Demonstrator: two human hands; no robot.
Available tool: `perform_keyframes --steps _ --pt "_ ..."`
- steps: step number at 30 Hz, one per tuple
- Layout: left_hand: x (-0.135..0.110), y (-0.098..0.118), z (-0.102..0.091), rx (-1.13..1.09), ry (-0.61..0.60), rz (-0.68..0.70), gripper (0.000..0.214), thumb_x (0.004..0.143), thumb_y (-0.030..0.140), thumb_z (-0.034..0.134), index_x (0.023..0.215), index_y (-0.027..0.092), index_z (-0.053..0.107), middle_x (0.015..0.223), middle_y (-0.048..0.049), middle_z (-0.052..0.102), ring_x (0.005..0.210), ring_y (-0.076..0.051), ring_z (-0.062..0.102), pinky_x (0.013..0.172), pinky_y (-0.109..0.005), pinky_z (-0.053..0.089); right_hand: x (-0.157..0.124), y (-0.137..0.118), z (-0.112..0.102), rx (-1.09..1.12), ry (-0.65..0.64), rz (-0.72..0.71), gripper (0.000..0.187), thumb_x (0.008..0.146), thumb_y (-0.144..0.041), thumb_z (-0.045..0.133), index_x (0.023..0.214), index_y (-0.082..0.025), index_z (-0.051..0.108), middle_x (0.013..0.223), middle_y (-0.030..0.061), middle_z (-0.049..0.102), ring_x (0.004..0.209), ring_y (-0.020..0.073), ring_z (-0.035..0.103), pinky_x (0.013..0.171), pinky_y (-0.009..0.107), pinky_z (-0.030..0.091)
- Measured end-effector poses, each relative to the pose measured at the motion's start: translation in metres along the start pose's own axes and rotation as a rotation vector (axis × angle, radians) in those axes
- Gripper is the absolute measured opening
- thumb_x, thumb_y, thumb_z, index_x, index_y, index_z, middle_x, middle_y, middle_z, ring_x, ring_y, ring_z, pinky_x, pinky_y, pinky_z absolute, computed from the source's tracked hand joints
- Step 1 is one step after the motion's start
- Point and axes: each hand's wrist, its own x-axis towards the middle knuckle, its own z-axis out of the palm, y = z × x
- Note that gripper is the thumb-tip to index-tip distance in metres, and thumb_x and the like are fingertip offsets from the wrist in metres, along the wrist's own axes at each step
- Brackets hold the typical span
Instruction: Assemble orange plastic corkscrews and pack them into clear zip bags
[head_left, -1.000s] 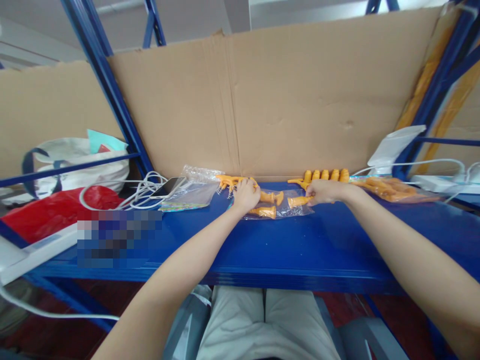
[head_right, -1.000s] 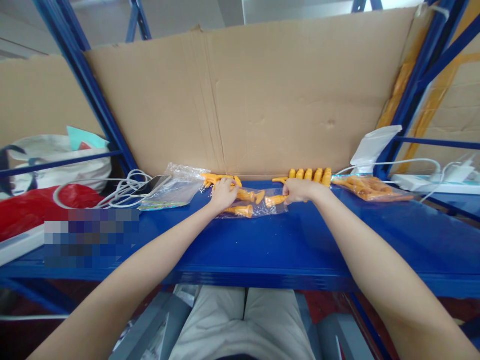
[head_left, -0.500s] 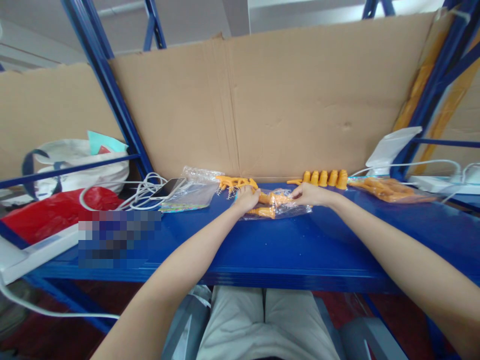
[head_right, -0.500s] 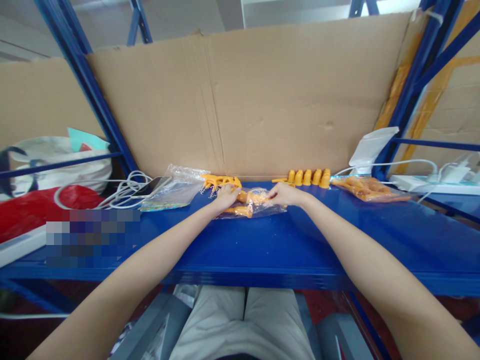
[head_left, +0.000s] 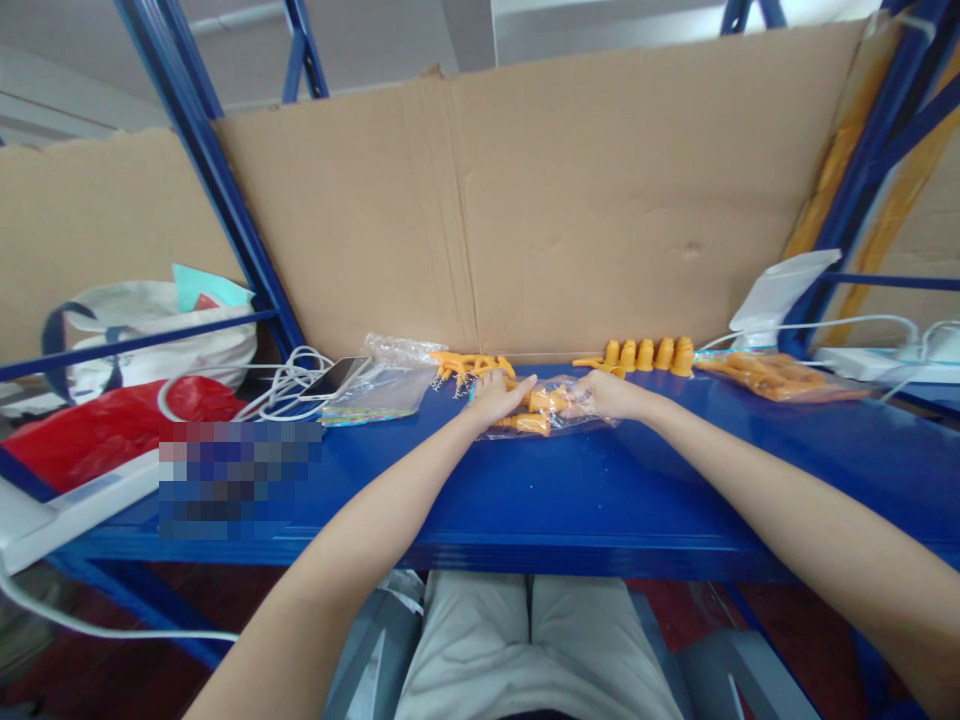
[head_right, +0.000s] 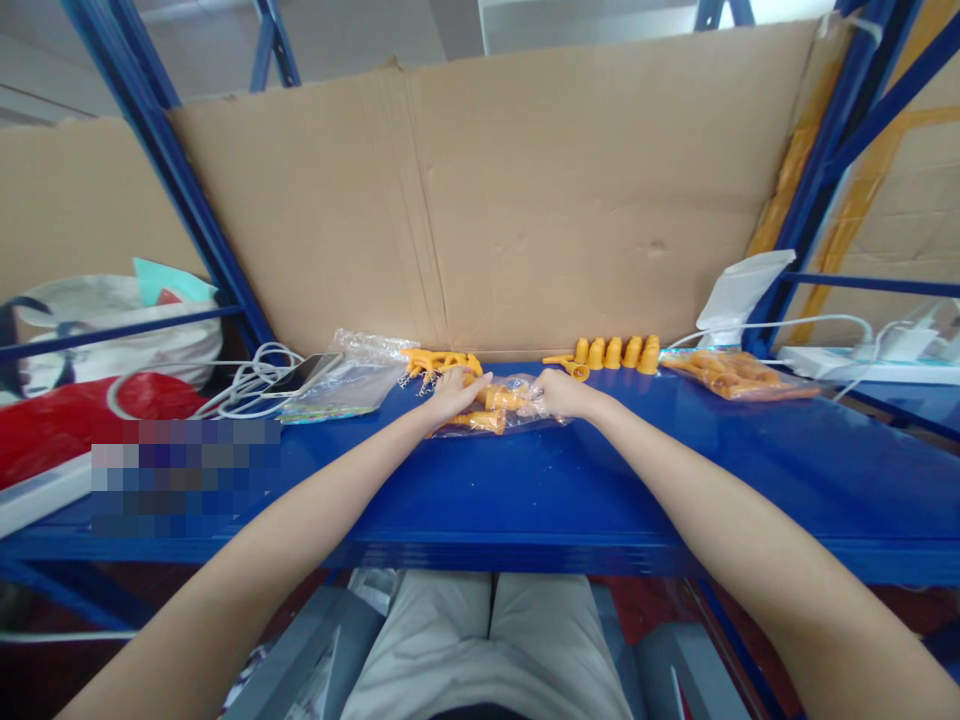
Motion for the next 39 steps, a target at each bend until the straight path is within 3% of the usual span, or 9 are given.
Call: perform_keyframes --steps 3,5,8,12,15,19,26,35,39 --pt "-0.003 0.002 -0.002 0.000 -0.022 -0.002 0.073 0.072 0.072 0.047 0.117 0.015 0.051 0.129 -0.0195 0.052 0.127 -0.036 0.042 0.104 -0.044 0.032 0.001 -0.002 0.004 0.001 0.027 0.060 0.040 0.064 -0.054 0.065 0.050 -0.016 0.059 0.041 -0.0048 0.046 0.044 0.0090 0.044 0.048 0.022 0.034" --pt "-0.004 0.003 -0.003 -0.003 -0.031 -0.006 0.075 0.073 0.072 0.046 0.118 0.014 0.051 0.130 -0.0201 0.051 0.128 -0.035 0.041 0.104 -0.044 0.031 0.002 -0.003 0.006 0.034 0.068 0.092 0.034 0.064 -0.048 0.067 0.055 -0.016 0.062 0.045 -0.0042 0.051 0.047 0.0101 0.048 0.049 0.022 0.037" --pt "-0.006 0.004 -0.004 -0.015 -0.033 -0.011 0.073 0.074 0.072 0.045 0.118 0.014 0.051 0.132 -0.0198 0.050 0.129 -0.035 0.039 0.104 -0.043 0.031 0.003 -0.006 0.005 0.204 0.142 0.104 0.025 0.065 -0.040 0.069 0.072 -0.016 0.071 0.068 0.0005 0.067 0.062 0.0136 0.059 0.060 0.025 0.047" --pt "-0.005 0.007 -0.008 -0.073 -0.002 -0.017 0.061 0.079 0.062 0.048 0.118 0.014 0.051 0.130 -0.0187 0.052 0.127 -0.032 0.042 0.104 -0.041 0.032 0.000 -0.012 -0.001 0.445 0.208 0.243 0.026 0.069 -0.031 0.070 0.090 -0.017 0.073 0.093 0.0064 0.072 0.081 0.0167 0.064 0.069 0.025 0.051" --pt "-0.003 0.010 -0.013 -0.125 -0.040 0.123 0.040 0.081 0.047 0.054 0.106 0.017 0.058 0.120 -0.0141 0.059 0.120 -0.027 0.050 0.101 -0.038 0.036 -0.003 -0.016 -0.004 0.533 0.223 0.391 0.024 0.073 -0.028 0.066 0.093 -0.017 0.073 0.095 0.0089 0.072 0.085 0.0180 0.065 0.061 0.023 0.052" --pt "-0.005 0.013 -0.018 -0.157 -0.130 0.408 0.016 0.080 0.034 0.060 0.076 0.019 0.064 0.114 -0.0076 0.064 0.116 -0.023 0.053 0.104 -0.040 0.035 -0.005 -0.020 -0.005 0.625 0.246 0.452 0.021 0.074 -0.020 0.062 0.092 -0.014 0.072 0.097 0.0121 0.071 0.091 0.0187 0.065 0.059 0.021 0.052" --pt "-0.010 0.015 -0.016 -0.193 -0.095 0.615 0.008 0.077 0.021 0.063 0.069 0.019 0.064 0.110 -0.0067 0.067 0.109 -0.021 0.058 0.101 -0.044 0.038 0.000 -0.010 -0.003 0.847 0.224 0.411 0.026 0.063 -0.008 0.061 0.088 -0.012 0.070 0.098 0.0127 0.069 0.092 0.0195 0.064 0.070 0.027 0.055" --pt "-0.010 0.020 -0.017 -0.278 -0.016 0.650 0.011 0.081 0.022 0.060 0.074 0.018 0.068 0.101 -0.0075 0.070 0.098 -0.019 0.063 0.094 -0.038 0.045 -0.002 -0.009 0.003 0.910 0.033 0.284 0.021 0.061 -0.006 0.057 0.076 -0.013 0.068 0.100 0.0107 0.070 0.099 0.0188 0.063 0.087 0.028 0.049" --pt "-0.011 0.021 -0.017 -0.292 -0.015 0.658 0.012 0.081 0.022 0.060 0.075 0.018 0.068 0.098 -0.0068 0.070 0.096 -0.018 0.064 0.093 -0.037 0.046 -0.001 -0.014 0.011 1.052 0.037 0.214 0.020 0.063 -0.002 0.055 0.075 -0.014 0.066 0.103 0.0086 0.069 0.103 0.0161 0.062 0.094 0.028 0.045"
